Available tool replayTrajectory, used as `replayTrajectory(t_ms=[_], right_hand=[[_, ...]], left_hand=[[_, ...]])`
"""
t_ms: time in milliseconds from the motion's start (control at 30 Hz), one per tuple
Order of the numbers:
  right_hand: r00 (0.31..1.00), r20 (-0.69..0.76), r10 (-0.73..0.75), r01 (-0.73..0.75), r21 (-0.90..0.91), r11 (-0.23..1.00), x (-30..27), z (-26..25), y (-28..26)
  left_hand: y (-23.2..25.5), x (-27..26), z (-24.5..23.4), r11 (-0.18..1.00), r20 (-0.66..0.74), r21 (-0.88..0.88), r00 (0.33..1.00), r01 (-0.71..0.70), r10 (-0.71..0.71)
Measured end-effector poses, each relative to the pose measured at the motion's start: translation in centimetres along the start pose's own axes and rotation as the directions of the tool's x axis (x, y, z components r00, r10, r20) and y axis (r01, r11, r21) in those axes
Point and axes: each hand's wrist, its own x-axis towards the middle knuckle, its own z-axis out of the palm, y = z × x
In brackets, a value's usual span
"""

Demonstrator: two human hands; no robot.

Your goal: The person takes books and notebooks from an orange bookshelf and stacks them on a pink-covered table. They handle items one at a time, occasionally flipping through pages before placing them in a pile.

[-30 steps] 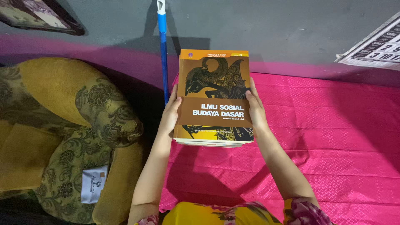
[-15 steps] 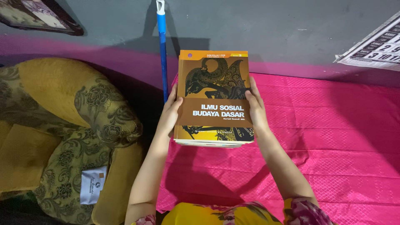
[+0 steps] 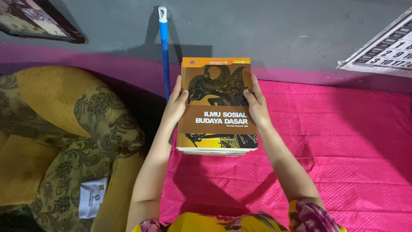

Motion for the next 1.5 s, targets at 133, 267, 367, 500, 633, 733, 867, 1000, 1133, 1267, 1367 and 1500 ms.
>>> replayTrajectory(t_ms=[133,267,367,500,633,733,867,1000,1133,1267,1367,1500], right_hand=[[0.998,0.011,-0.058,0.058,0.023,0.998,-0.1,0.2,-0.4],[1.0,0.0,-0.013,0.013,0.058,0.998,-0.5,0.0,-0.6],[0.996,0.024,-0.091,0.088,0.103,0.991,-0.8,-0.2,-0.2],[0.998,0.027,-0.064,0.06,0.141,0.988,-2.8,-0.6,0.4],[1.0,0.014,0.027,-0.029,0.175,0.984,-4.1,-0.5,0.2],[1.0,0.019,-0.014,0.009,0.237,0.971,-4.2,-0.2,0.3],[1.0,-0.014,0.005,-0.001,0.212,0.977,-4.6,0.3,0.0],[0.994,-0.015,0.108,-0.102,0.226,0.969,-4.9,0.4,-0.2],[0.999,-0.025,-0.023,0.027,0.176,0.984,-4.5,0.2,0.6],[0.998,-0.05,-0.041,0.045,0.087,0.995,-4.5,-0.3,1.6],[0.991,-0.004,-0.131,0.13,0.156,0.979,-5.3,-1.0,2.8],[0.976,0.02,-0.218,0.215,0.097,0.972,-7.0,-2.7,5.2]], left_hand=[[-2.0,1.0,-0.1,0.994,0.009,-0.102,0.999,-0.044,0.046],[-2.2,0.7,-0.2,0.991,-0.005,-0.134,0.999,-0.032,0.032],[-1.6,-0.6,-0.2,0.991,-0.014,-0.133,1.0,-0.018,0.017],[-1.4,-3.7,-0.2,0.979,-0.005,-0.203,1.0,-0.014,0.013],[-1.7,-4.7,-0.4,0.977,0.016,-0.211,0.999,-0.034,0.039],[-2.5,-4.8,-0.1,0.972,0.016,-0.212,0.994,-0.1,0.106],[-3.5,-4.6,-0.1,0.963,-0.006,-0.231,0.99,-0.137,0.139],[-4.0,-4.1,-0.2,0.964,0.008,-0.241,0.993,-0.111,0.116],[-3.5,-4.2,-0.4,0.977,-0.003,-0.145,0.987,-0.157,0.158],[-1.8,-6.0,-0.4,0.964,-0.088,0.169,0.971,-0.206,0.223],[0.1,-8.9,0.0,0.861,-0.068,0.396,0.925,-0.32,0.375],[2.6,-13.4,2.4,0.618,0.044,0.606,0.797,-0.501,0.603]])
